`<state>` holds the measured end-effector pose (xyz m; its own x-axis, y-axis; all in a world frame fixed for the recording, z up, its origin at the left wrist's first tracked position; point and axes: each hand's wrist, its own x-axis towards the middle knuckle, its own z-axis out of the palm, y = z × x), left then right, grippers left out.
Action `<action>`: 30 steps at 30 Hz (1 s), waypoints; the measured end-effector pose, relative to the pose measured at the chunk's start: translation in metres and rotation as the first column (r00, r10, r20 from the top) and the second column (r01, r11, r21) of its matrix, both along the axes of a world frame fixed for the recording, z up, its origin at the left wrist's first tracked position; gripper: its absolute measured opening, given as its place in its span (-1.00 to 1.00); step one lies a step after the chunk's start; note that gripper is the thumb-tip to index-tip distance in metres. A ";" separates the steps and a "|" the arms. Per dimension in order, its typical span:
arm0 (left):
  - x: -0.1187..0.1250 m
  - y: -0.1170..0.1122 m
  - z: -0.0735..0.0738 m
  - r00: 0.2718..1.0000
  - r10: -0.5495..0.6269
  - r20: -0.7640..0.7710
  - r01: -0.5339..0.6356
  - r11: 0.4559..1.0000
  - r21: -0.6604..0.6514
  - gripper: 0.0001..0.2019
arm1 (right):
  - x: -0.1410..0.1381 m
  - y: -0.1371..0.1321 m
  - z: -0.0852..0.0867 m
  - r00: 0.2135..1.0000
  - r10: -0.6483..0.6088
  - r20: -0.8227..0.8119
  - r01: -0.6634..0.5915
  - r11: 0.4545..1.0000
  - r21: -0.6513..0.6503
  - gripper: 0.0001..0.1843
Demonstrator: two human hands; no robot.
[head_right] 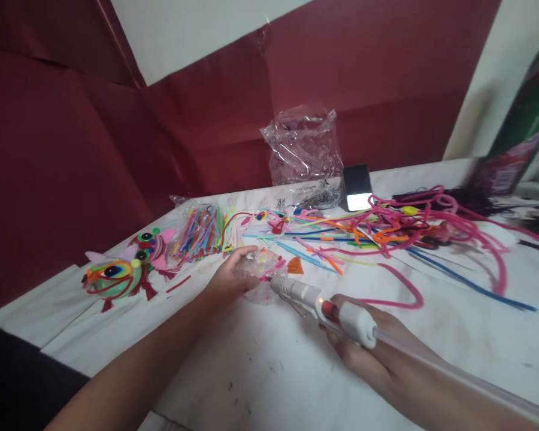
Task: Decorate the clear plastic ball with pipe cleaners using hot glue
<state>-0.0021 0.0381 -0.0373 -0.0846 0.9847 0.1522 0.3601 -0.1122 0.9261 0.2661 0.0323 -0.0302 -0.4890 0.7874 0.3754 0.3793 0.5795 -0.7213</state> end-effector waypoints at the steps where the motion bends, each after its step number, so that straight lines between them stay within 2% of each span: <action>1: 0.000 0.000 0.000 1.000 -0.001 -0.001 0.001 1.000 -0.001 -0.33 | 0.000 0.000 0.000 1.000 0.011 0.011 -0.011 1.000 0.012 -0.73; 7: 0.000 0.000 0.003 1.000 0.014 -0.024 -0.014 1.000 0.017 -0.34 | 0.006 0.009 -0.003 0.997 0.042 0.068 -0.046 0.997 0.059 -0.79; 11: 0.000 -0.001 0.003 1.000 0.012 -0.027 -0.012 1.000 0.016 -0.33 | 0.008 0.010 -0.001 0.985 0.127 0.117 -0.136 0.988 0.075 -0.78; 15: -0.001 0.000 0.002 1.000 0.007 -0.026 -0.007 1.000 0.011 -0.33 | 0.006 0.007 0.003 0.993 0.082 0.086 -0.086 0.995 0.044 -0.78; 24: -0.003 0.003 -0.003 1.000 0.004 -0.008 -0.003 1.000 0.028 -0.33 | 0.005 0.011 0.003 0.983 0.157 0.097 -0.163 0.985 0.049 -0.82; 30: -0.001 0.001 0.002 0.999 0.013 -0.031 -0.013 1.000 0.020 -0.32 | 0.006 0.008 0.005 0.988 0.116 0.104 -0.121 0.992 0.043 -0.79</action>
